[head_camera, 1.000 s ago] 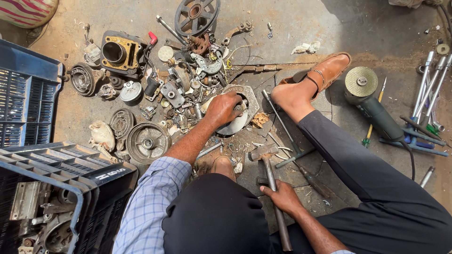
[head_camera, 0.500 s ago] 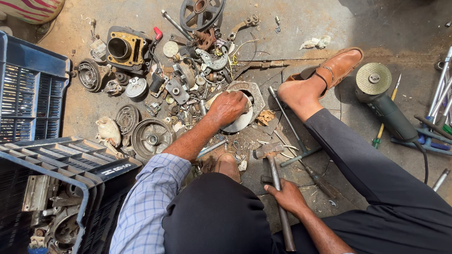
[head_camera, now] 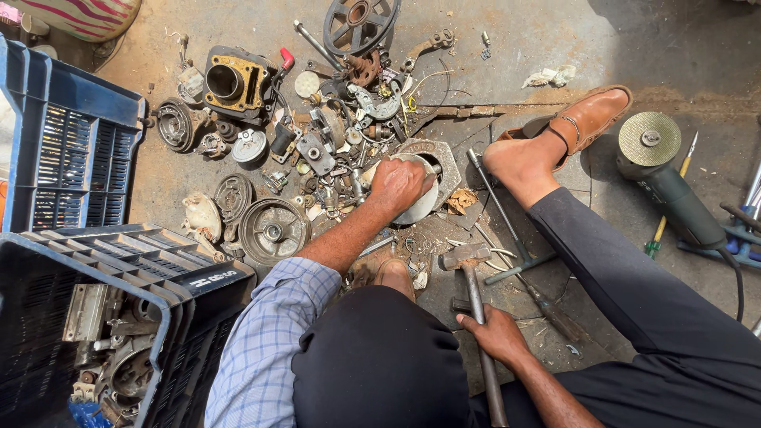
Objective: The person sits on the ground and uses a hammer and metal rod to strike and separate components of a disassembled metal part. They repeatedly hit the part, adjust its position, and use a screwdriver to pry at a joint.
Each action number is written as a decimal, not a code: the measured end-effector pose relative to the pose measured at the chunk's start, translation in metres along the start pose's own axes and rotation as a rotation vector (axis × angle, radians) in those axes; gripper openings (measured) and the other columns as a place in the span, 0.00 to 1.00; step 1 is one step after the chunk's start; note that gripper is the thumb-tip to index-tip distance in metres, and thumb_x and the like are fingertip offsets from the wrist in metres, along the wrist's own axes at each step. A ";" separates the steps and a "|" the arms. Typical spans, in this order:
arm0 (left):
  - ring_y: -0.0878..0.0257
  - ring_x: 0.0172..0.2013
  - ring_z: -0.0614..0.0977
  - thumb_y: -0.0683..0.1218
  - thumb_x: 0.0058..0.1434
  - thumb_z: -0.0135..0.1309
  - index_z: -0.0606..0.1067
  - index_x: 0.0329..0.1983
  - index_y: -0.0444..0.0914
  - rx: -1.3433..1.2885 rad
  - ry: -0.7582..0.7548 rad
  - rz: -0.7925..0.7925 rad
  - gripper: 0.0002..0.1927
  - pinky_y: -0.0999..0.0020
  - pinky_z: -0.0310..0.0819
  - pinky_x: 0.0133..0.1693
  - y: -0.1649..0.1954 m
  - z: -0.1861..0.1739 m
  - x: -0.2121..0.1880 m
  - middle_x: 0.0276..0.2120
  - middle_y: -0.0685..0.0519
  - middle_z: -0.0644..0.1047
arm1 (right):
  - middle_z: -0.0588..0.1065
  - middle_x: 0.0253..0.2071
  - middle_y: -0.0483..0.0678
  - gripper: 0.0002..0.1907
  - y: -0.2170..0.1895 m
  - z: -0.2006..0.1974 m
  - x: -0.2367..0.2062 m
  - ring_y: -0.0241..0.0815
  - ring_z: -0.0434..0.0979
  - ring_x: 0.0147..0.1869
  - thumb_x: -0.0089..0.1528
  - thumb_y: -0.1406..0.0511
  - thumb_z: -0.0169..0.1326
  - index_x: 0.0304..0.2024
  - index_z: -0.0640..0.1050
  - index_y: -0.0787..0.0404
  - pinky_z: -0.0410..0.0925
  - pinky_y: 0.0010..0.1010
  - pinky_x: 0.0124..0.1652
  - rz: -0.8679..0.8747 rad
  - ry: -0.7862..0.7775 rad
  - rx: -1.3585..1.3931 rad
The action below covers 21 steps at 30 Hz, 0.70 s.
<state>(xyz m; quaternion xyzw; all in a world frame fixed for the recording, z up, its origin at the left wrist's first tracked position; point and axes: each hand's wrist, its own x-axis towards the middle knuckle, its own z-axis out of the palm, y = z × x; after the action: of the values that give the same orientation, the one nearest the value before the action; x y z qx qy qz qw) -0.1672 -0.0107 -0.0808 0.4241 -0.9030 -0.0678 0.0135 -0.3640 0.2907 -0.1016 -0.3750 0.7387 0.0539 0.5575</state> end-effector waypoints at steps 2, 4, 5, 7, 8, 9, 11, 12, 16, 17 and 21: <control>0.54 0.27 0.84 0.61 0.64 0.59 0.76 0.31 0.38 -0.028 0.030 0.036 0.21 0.58 0.78 0.30 -0.001 -0.002 -0.001 0.24 0.49 0.80 | 0.80 0.26 0.54 0.31 0.001 0.000 0.001 0.45 0.81 0.26 0.59 0.44 0.59 0.44 0.81 0.65 0.75 0.43 0.35 -0.045 0.025 -0.013; 0.53 0.29 0.85 0.65 0.52 0.61 0.76 0.33 0.36 -0.014 0.002 0.093 0.28 0.58 0.78 0.27 -0.003 -0.003 -0.001 0.27 0.47 0.80 | 0.80 0.26 0.54 0.30 0.002 -0.001 0.002 0.45 0.81 0.26 0.59 0.44 0.59 0.44 0.81 0.65 0.75 0.43 0.35 -0.045 0.022 -0.004; 0.52 0.30 0.85 0.68 0.46 0.62 0.75 0.35 0.35 -0.011 -0.014 0.123 0.32 0.59 0.79 0.26 -0.003 -0.004 -0.001 0.28 0.46 0.80 | 0.79 0.26 0.54 0.30 0.003 -0.001 0.002 0.46 0.81 0.26 0.59 0.44 0.58 0.46 0.79 0.64 0.75 0.43 0.35 -0.018 0.005 0.008; 0.53 0.33 0.85 0.63 0.54 0.60 0.75 0.39 0.36 0.025 -0.075 0.135 0.26 0.58 0.79 0.28 -0.004 -0.003 0.001 0.32 0.47 0.80 | 0.79 0.26 0.54 0.30 0.004 -0.001 0.002 0.45 0.81 0.25 0.59 0.45 0.58 0.46 0.79 0.63 0.76 0.43 0.35 -0.003 -0.003 0.006; 0.54 0.35 0.85 0.61 0.59 0.59 0.75 0.41 0.37 0.045 -0.104 0.142 0.23 0.58 0.79 0.30 -0.004 -0.003 0.001 0.34 0.48 0.80 | 0.79 0.25 0.53 0.30 0.004 -0.001 0.003 0.44 0.81 0.25 0.59 0.44 0.58 0.44 0.80 0.64 0.75 0.43 0.35 -0.018 0.007 -0.005; 0.54 0.34 0.85 0.61 0.60 0.59 0.75 0.40 0.37 0.059 -0.091 0.159 0.23 0.58 0.79 0.29 -0.004 -0.002 0.002 0.33 0.48 0.80 | 0.78 0.25 0.52 0.30 0.004 0.000 0.003 0.43 0.80 0.25 0.59 0.44 0.58 0.43 0.81 0.64 0.75 0.42 0.35 -0.034 0.019 -0.014; 0.55 0.34 0.84 0.62 0.64 0.57 0.75 0.38 0.37 0.083 -0.069 0.191 0.23 0.59 0.79 0.29 -0.006 0.001 0.003 0.32 0.48 0.80 | 0.77 0.24 0.52 0.29 0.004 0.000 0.003 0.44 0.79 0.24 0.60 0.44 0.57 0.43 0.80 0.63 0.75 0.43 0.34 0.012 -0.014 0.003; 0.55 0.34 0.84 0.62 0.64 0.57 0.75 0.37 0.37 0.054 -0.068 0.176 0.23 0.59 0.79 0.29 -0.007 0.002 0.003 0.32 0.48 0.80 | 0.77 0.24 0.52 0.28 0.004 0.000 0.003 0.45 0.78 0.23 0.61 0.45 0.57 0.43 0.80 0.63 0.76 0.43 0.33 0.036 -0.032 0.009; 0.55 0.33 0.84 0.63 0.63 0.57 0.77 0.34 0.38 -0.002 0.009 0.138 0.23 0.57 0.78 0.32 -0.009 0.003 -0.001 0.31 0.49 0.80 | 0.76 0.23 0.50 0.28 0.004 0.001 0.003 0.43 0.77 0.22 0.61 0.45 0.57 0.42 0.80 0.63 0.75 0.43 0.32 0.015 -0.024 -0.005; 0.55 0.33 0.84 0.63 0.62 0.57 0.77 0.33 0.39 -0.001 0.043 0.135 0.22 0.56 0.78 0.33 -0.009 0.003 -0.002 0.31 0.49 0.80 | 0.76 0.23 0.50 0.28 0.004 0.001 0.003 0.43 0.77 0.22 0.61 0.45 0.57 0.42 0.80 0.63 0.75 0.43 0.32 0.011 -0.020 -0.007; 0.54 0.33 0.83 0.60 0.62 0.59 0.78 0.37 0.38 -0.031 0.117 0.122 0.20 0.55 0.76 0.34 -0.005 0.002 -0.007 0.32 0.50 0.78 | 0.76 0.23 0.51 0.28 0.003 0.001 0.003 0.44 0.77 0.22 0.61 0.45 0.56 0.42 0.80 0.63 0.75 0.42 0.32 0.028 -0.025 -0.001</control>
<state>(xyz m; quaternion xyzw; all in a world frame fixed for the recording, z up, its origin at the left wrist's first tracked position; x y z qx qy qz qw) -0.1591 -0.0081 -0.0828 0.3715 -0.9236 -0.0559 0.0767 -0.3655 0.2923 -0.1059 -0.3644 0.7367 0.0669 0.5657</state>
